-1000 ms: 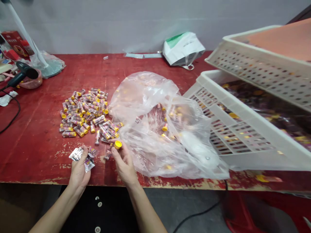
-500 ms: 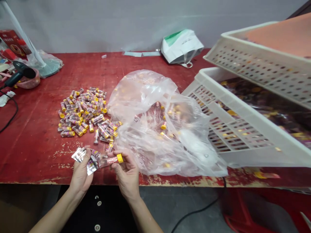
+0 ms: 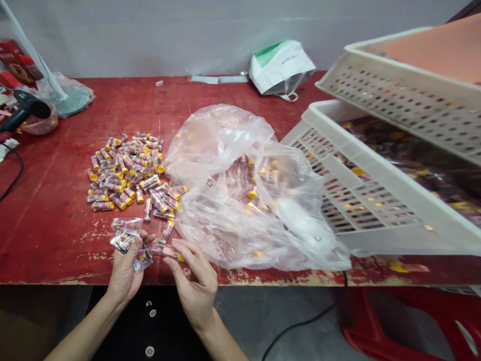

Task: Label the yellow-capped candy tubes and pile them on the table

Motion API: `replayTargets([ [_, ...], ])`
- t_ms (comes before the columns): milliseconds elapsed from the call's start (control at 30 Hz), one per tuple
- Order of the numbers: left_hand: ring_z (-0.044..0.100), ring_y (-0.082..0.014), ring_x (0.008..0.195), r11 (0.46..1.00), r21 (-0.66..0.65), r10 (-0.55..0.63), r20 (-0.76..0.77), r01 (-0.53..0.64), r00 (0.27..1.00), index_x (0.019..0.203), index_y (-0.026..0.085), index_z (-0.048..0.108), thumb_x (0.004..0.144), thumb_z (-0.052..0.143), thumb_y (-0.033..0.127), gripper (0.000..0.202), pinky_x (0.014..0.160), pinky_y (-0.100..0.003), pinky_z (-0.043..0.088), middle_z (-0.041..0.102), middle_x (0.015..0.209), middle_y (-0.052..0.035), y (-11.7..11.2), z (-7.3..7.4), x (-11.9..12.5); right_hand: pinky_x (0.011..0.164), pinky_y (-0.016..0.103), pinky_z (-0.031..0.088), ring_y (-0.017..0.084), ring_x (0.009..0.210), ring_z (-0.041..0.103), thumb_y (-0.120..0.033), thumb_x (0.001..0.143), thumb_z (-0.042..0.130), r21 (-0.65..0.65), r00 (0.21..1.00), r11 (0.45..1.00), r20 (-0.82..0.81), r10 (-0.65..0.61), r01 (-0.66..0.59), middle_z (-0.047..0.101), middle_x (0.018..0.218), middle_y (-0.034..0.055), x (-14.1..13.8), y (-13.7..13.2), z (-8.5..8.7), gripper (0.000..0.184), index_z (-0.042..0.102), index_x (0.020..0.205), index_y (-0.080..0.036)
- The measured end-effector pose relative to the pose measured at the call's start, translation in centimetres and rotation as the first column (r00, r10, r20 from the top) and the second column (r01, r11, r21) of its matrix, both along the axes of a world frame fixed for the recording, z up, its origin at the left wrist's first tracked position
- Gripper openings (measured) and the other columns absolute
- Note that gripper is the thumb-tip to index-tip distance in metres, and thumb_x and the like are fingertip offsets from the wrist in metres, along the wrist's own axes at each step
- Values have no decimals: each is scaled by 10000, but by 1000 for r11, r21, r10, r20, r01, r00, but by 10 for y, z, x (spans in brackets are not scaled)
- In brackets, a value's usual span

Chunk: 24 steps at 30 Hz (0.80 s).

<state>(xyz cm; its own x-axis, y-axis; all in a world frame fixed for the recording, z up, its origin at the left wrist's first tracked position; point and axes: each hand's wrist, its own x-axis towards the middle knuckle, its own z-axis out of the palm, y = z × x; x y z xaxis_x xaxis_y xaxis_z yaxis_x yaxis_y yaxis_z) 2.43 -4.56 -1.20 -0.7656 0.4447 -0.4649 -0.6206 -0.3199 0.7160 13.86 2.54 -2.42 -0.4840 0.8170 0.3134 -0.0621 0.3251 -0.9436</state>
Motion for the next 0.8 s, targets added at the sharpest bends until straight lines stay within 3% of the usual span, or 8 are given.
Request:
replayTargets([
  [100,691,-160,736,1000,-16,-14,18,15,1000,856,173,650,597,869,265,352,713,-290,527,709,796,-13,0,-1,1,876,384,536,243,962,667,-125,776,744,32,999,999,6,-39,39,719,1030,61,4,-2,-4,364,731,1099,-294],
  [200,690,-156,731,1000,-15,10,13,-10,1000,951,196,633,611,860,264,414,704,-292,534,703,796,-3,2,-6,-1,830,356,548,226,916,668,-198,797,729,-151,999,988,22,-36,39,702,998,65,0,1,-8,247,720,1039,-250],
  [300,652,-125,648,998,-53,15,6,-15,1000,931,175,631,609,857,301,413,646,-263,526,670,732,8,-1,-13,-7,602,295,549,160,646,635,-311,837,654,-503,993,857,-76,89,-116,637,826,21,-13,14,-14,113,637,898,-218],
  [367,590,-98,566,995,-99,10,-39,-14,999,870,153,632,631,839,334,364,579,-235,501,630,667,18,-9,-20,-14,466,252,473,115,476,517,-362,823,633,-614,972,754,-129,196,-234,533,648,-35,-24,25,-18,165,568,808,-211],
  [467,516,-88,501,978,-203,8,-216,-52,976,897,154,648,684,800,344,323,503,-216,451,588,608,33,-29,-31,-25,444,209,377,85,449,416,-359,796,653,-535,956,807,-6,292,-250,459,575,-69,-38,39,-18,185,579,846,-197],
  [600,560,-127,540,914,-401,-133,-433,-59,892,917,160,705,685,794,329,301,503,-224,443,656,674,-22,-50,-37,-38,543,224,388,110,565,495,-287,829,619,-261,884,904,241,401,-339,552,648,-24,-46,38,-15,106,647,844,-186],
  [700,653,-200,777,872,-486,-249,-543,-59,802,916,210,747,624,832,262,308,640,-242,477,730,854,-86,-44,-35,-42,601,246,412,135,611,549,-249,851,597,-150,837,903,339,430,-404,601,670,-9,-45,29,-14,96,679,855,-201],
  [800,632,-210,706,856,-517,-310,-546,-22,778,775,267,753,511,876,176,305,631,-248,455,709,712,-52,-27,-31,-46,611,254,424,141,610,557,-270,867,593,-165,848,907,321,421,-388,597,669,-8,-40,24,-16,112,681,875,-201],
])
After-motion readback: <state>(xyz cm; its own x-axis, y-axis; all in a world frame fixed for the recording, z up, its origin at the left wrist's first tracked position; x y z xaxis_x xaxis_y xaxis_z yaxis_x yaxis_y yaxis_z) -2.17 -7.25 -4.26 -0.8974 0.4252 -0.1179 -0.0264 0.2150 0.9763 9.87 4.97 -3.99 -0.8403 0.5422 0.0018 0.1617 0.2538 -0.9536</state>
